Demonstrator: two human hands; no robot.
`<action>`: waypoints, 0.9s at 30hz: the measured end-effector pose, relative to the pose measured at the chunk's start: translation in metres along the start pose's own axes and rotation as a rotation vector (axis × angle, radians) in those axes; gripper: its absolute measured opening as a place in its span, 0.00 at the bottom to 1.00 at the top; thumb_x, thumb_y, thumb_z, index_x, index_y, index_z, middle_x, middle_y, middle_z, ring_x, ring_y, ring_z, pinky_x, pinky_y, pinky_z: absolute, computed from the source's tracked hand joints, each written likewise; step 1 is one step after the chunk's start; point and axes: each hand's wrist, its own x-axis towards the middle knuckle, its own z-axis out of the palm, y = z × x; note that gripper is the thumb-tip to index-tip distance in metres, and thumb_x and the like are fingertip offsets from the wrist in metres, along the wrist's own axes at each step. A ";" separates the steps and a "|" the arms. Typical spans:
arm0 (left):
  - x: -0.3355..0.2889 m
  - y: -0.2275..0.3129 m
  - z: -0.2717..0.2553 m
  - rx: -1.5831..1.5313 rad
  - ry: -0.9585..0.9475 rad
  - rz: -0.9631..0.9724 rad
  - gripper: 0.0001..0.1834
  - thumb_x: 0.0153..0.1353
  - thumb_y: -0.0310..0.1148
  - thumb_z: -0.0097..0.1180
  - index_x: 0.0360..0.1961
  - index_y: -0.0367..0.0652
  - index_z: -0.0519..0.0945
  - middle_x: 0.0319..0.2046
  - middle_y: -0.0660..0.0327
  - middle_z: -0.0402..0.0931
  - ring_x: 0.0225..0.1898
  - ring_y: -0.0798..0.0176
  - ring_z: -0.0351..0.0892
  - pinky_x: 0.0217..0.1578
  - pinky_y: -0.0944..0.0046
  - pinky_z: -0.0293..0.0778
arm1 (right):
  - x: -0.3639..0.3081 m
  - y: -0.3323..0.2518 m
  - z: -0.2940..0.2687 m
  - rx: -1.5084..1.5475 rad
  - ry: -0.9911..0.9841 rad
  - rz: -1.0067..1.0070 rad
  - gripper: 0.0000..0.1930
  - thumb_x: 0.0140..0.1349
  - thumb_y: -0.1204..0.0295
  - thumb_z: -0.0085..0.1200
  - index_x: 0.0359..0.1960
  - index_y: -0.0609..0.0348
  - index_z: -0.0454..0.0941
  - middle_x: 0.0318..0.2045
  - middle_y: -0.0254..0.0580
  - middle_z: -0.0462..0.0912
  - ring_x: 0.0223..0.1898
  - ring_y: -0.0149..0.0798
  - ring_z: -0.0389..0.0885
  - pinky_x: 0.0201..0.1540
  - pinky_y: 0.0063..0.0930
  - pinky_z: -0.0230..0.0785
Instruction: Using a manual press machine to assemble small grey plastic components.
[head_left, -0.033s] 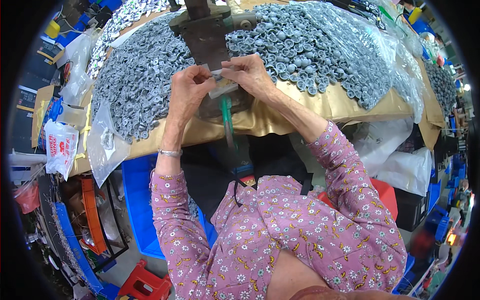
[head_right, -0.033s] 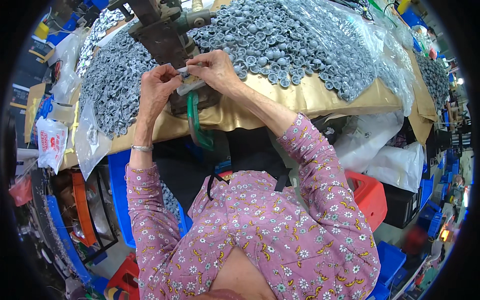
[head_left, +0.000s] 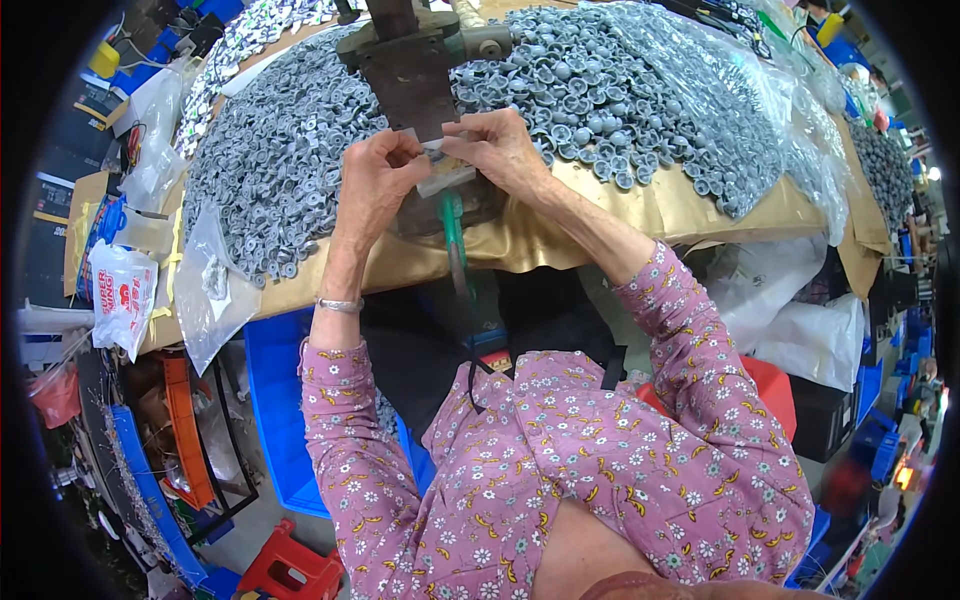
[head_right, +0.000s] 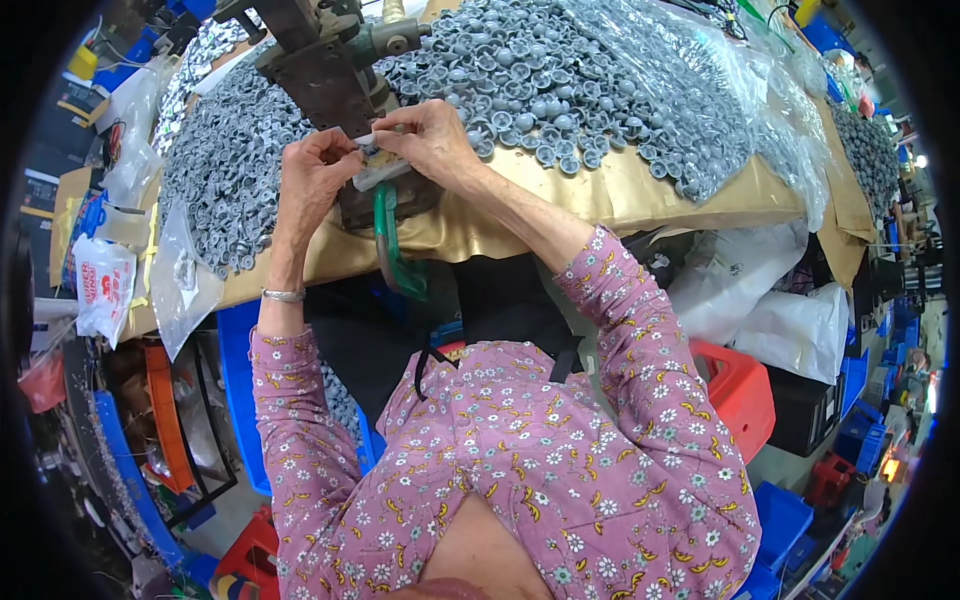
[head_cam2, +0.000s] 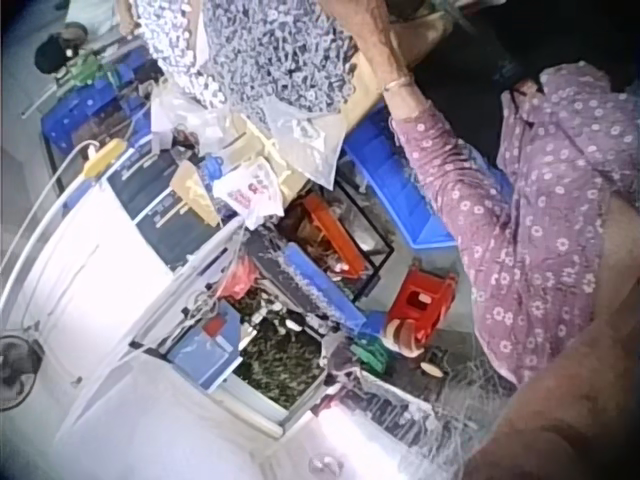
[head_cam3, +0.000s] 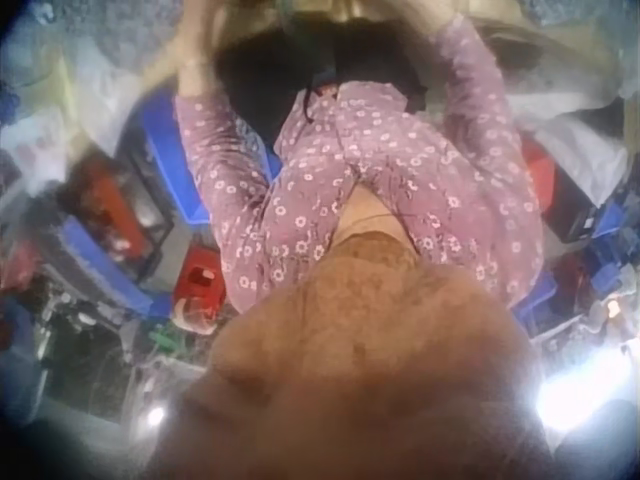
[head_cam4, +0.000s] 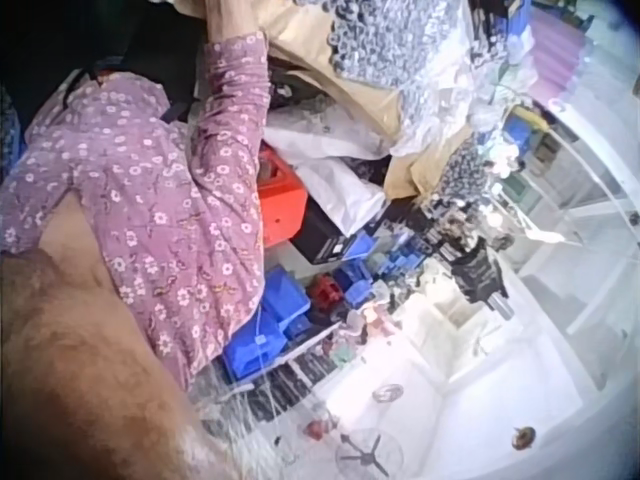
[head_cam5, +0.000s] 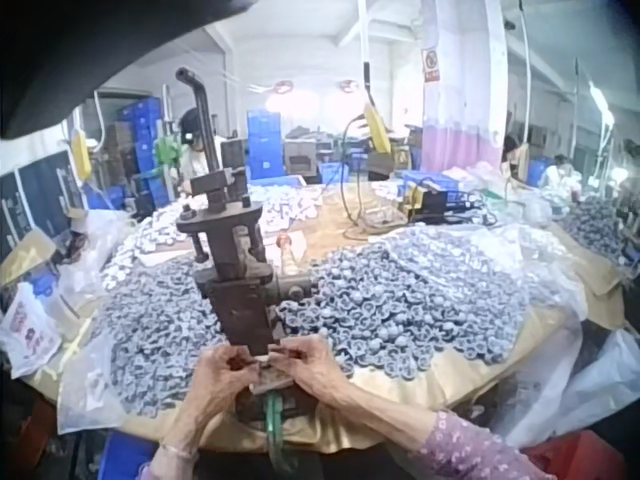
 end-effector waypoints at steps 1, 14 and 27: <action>0.002 -0.001 -0.001 0.001 -0.004 0.002 0.05 0.56 0.25 0.66 0.29 0.33 0.83 0.20 0.69 0.77 0.22 0.78 0.70 0.23 0.73 0.64 | 0.000 0.001 -0.001 0.001 0.004 0.000 0.15 0.58 0.66 0.69 0.43 0.61 0.90 0.18 0.34 0.80 0.22 0.25 0.73 0.26 0.27 0.66; 0.031 0.008 -0.007 0.018 -0.208 0.047 0.10 0.50 0.26 0.66 0.30 0.27 0.83 0.21 0.60 0.81 0.25 0.74 0.74 0.28 0.67 0.72 | 0.209 -0.101 -0.081 1.168 0.023 0.362 0.22 0.69 0.50 0.58 0.37 0.60 0.79 0.25 0.39 0.80 0.25 0.36 0.76 0.26 0.29 0.72; 0.008 0.002 -0.022 0.029 -0.193 0.023 0.08 0.57 0.27 0.68 0.30 0.31 0.85 0.20 0.67 0.78 0.24 0.77 0.70 0.24 0.69 0.64 | 0.105 -0.214 -0.045 0.554 -0.033 -0.538 0.30 0.78 0.43 0.42 0.31 0.59 0.76 0.14 0.25 0.65 0.14 0.22 0.62 0.17 0.18 0.55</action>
